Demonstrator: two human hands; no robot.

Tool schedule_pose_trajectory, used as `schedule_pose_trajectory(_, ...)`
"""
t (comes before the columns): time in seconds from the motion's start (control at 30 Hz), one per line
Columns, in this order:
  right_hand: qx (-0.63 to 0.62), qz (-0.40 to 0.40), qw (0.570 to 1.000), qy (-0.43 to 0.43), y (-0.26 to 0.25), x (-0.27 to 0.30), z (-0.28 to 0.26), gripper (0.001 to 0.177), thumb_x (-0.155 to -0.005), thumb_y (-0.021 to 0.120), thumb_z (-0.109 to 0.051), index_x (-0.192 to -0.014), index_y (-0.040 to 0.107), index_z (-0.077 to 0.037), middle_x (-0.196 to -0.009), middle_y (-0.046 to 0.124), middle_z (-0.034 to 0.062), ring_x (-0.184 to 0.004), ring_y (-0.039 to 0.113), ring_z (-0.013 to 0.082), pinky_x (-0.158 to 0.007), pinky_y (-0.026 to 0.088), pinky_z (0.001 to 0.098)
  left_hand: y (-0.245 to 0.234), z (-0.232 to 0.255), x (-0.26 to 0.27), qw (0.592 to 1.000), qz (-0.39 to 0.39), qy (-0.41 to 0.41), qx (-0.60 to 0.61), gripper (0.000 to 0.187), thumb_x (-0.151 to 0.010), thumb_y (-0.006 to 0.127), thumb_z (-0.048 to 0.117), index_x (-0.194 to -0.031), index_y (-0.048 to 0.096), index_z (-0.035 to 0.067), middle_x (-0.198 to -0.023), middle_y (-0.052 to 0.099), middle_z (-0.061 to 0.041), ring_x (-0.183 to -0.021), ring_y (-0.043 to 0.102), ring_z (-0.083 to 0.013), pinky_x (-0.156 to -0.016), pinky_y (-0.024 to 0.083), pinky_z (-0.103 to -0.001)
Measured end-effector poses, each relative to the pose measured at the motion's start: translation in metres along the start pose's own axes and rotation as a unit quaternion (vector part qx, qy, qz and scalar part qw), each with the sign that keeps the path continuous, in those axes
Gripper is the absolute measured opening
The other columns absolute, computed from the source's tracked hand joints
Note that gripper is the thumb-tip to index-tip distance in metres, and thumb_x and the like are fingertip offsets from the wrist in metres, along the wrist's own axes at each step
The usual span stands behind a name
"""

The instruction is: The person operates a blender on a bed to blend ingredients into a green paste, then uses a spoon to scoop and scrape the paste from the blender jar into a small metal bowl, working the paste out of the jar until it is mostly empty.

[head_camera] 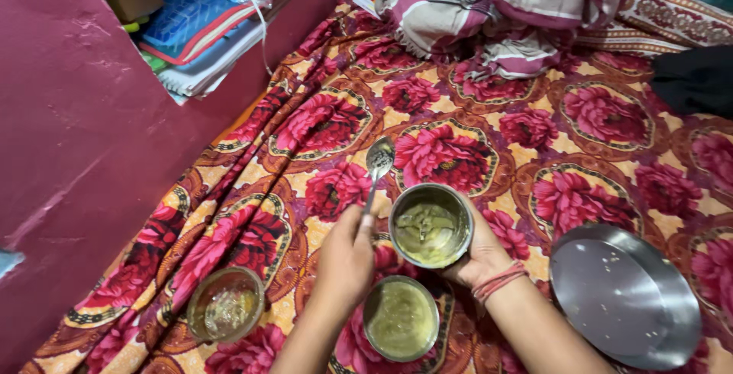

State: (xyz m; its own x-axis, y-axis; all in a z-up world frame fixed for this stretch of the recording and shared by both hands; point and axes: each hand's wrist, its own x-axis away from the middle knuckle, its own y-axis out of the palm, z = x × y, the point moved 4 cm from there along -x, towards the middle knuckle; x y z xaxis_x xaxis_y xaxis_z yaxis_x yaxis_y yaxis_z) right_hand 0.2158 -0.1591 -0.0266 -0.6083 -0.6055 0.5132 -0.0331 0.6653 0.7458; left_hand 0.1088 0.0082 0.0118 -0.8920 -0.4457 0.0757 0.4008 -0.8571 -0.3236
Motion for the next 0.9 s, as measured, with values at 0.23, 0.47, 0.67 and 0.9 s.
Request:
schedule_pose_trajectory(0.23, 0.001, 0.056, 0.995, -0.083, -0.025, 0.016, -0.012, 0.040, -0.092, 0.065, -0.046, -0.113, 0.073, -0.012, -0.114, 0.075, 0.0077, -0.103, 0.071, 0.0259, -0.097, 0.056, 0.0499, -0.010, 0.041, 0.069, 0.915, 0.049, 0.234, -0.325, 0.016, -0.082, 0.060, 0.007, -0.097, 0.061, 0.007, -0.089, 0.067, -0.012, -0.083, 0.068, -0.0354, -0.067, 0.054, -0.047)
schedule_pose_trajectory(0.47, -0.002, 0.051, 0.997, -0.064, -0.020, 0.027, 0.005, 0.042, -0.091, 0.062, -0.049, -0.110, 0.073, -0.013, -0.109, 0.077, 0.0063, -0.100, 0.071, 0.0250, -0.093, 0.057, 0.0493, 0.023, 0.049, 0.075, 0.848, 0.014, 0.282, -0.449, 0.019, -0.078, 0.064, 0.006, -0.097, 0.059, 0.005, -0.086, 0.064, -0.010, -0.068, 0.070, -0.0251, -0.051, 0.056, -0.037)
schedule_pose_trajectory(0.67, 0.018, 0.043, 0.996, -0.082, -0.016, 0.035, 0.007, 0.042, -0.094, 0.063, -0.049, -0.112, 0.073, -0.013, -0.111, 0.075, 0.0062, -0.101, 0.071, 0.0246, -0.093, 0.058, 0.0492, 0.019, 0.048, 0.102, 0.796, 0.013, 0.361, -0.486, 0.032, -0.078, 0.064, 0.011, -0.108, 0.062, 0.000, -0.081, 0.061, -0.007, -0.064, 0.068, -0.0202, -0.048, 0.056, -0.033)
schedule_pose_trajectory(0.9, 0.031, 0.055, 0.995, -0.083, -0.012, 0.043, 0.007, 0.043, -0.092, 0.061, -0.050, -0.112, 0.073, -0.013, -0.112, 0.076, 0.0061, -0.102, 0.072, 0.0242, -0.094, 0.058, 0.0503, 0.010, 0.049, 0.109, 0.778, 0.061, 0.374, -0.501, 0.041, -0.079, 0.063, 0.014, -0.116, 0.062, -0.003, -0.077, 0.059, -0.005, -0.060, 0.067, -0.0176, -0.044, 0.055, -0.030)
